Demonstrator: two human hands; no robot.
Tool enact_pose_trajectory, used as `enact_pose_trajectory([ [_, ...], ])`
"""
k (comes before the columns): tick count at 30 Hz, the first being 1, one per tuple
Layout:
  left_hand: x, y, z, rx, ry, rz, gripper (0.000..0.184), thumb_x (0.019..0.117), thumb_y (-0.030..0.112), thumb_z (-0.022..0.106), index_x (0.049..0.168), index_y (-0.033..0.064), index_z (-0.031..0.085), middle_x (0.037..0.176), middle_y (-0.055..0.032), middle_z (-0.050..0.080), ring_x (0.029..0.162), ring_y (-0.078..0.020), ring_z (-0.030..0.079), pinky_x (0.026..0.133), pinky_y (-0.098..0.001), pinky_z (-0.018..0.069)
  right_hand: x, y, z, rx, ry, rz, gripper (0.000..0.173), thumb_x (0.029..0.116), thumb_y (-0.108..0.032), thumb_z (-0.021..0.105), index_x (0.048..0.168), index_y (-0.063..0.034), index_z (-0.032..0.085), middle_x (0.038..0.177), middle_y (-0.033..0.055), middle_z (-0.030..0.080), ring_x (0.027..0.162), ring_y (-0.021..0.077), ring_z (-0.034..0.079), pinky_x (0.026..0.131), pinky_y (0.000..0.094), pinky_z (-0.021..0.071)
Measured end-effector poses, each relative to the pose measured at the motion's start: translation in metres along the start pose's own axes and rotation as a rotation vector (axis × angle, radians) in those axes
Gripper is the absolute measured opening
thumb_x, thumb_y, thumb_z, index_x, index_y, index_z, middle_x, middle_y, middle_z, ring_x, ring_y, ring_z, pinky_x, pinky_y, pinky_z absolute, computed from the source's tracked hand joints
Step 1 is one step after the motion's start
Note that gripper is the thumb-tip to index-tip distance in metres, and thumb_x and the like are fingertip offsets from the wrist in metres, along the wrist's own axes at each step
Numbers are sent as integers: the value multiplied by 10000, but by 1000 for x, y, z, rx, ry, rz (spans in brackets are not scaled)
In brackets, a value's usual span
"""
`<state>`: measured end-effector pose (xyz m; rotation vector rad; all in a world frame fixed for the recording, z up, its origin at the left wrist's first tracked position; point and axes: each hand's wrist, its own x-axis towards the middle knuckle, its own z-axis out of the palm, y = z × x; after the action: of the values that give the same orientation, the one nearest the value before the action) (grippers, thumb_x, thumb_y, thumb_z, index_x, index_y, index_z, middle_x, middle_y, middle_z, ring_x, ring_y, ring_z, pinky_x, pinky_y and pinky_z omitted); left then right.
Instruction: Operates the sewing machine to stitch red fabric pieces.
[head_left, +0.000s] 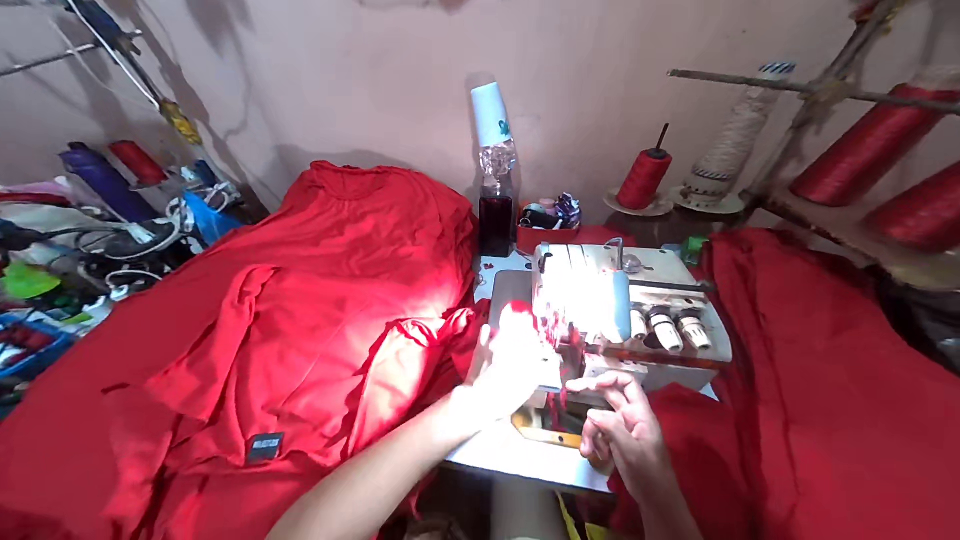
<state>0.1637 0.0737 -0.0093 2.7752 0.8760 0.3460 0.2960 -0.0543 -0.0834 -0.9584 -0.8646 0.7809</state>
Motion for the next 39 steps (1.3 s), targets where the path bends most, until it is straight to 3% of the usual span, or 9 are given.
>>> enact_pose_trajectory([
  [7, -6, -16, 17, -134, 257, -338, 341, 993, 248, 593, 1260, 67, 704, 1327, -157, 658, 1264, -367, 575, 1033, -597, 397, -3, -6, 23, -84, -81, 8, 123, 945, -30, 543, 1057, -60, 583, 909, -18, 743, 497, 5, 598, 442, 160, 509],
  [12, -78, -7, 35, 53, 685, -249, 160, 854, 195, 685, 884, 61, 768, 898, -117, 740, 929, -345, 702, 786, -556, 509, -6, 10, 39, -306, -143, 49, 216, 1008, -106, 505, 899, -42, 680, 718, -61, 707, 500, -27, 597, 469, 142, 512],
  [16, -107, 29, 76, -144, 600, -109, 166, 828, 181, 680, 739, 50, 728, 840, -120, 738, 892, -293, 726, 777, -474, 576, -9, 37, 34, -522, -133, -82, 232, 972, -165, 557, 884, -20, 715, 702, -62, 655, 596, -70, 572, 570, 127, 501],
  [21, -76, 43, 124, -220, 552, 58, 201, 864, 182, 706, 720, 41, 705, 737, -106, 682, 820, -298, 699, 740, -431, 551, -10, 14, -7, -1069, 72, 8, 316, 998, -139, 555, 875, 109, 706, 725, 237, 665, 670, 341, 659, 676, 559, 515],
  [24, -79, 40, 123, -318, 423, 138, 145, 844, 144, 715, 764, 24, 728, 764, -124, 689, 846, -326, 695, 720, -467, 534, -17, -13, 5, -1225, -54, -58, 270, 981, -118, 575, 1000, 118, 704, 894, 294, 704, 819, 462, 700, 756, 640, 523],
  [30, -144, 4, 79, -539, -25, 289, 146, 868, 69, 748, 958, -46, 749, 997, -229, 713, 1003, -395, 691, 872, -533, 554, 32, -2, 142, -806, -458, -448, 405, 937, -121, 600, 1318, 10, 639, 1308, 215, 639, 936, 258, 702, 729, 387, 591],
  [33, -185, -16, 35, -434, 231, 261, 209, 906, 226, 722, 930, 21, 758, 902, -141, 730, 884, -282, 715, 820, -437, 570, 85, 19, 194, -986, -665, -216, 700, 917, -40, 585, 1579, -41, 357, 1562, 263, 405, 1320, 414, 539, 1058, 568, 459],
  [36, -212, -41, -13, -31, 683, 29, 547, 857, 547, 662, 1086, 56, 734, 1031, -129, 732, 1050, -283, 674, 984, -461, 492, 99, -2, 210, -1274, -748, -12, 406, 1014, -106, 537, 1394, 41, 543, 1362, 297, 570, 1268, 456, 562, 1067, 609, 414],
  [39, -207, -75, -56, 164, 609, -351, 1058, 694, 585, 822, 1456, -71, 494, 1450, -279, 546, 1390, -444, 485, 1180, -604, 313, 80, -61, 193, -1039, -599, -352, 283, 994, -38, 489, 1151, 64, 701, 1092, 247, 687, 876, 338, 706, 800, 516, 572],
])
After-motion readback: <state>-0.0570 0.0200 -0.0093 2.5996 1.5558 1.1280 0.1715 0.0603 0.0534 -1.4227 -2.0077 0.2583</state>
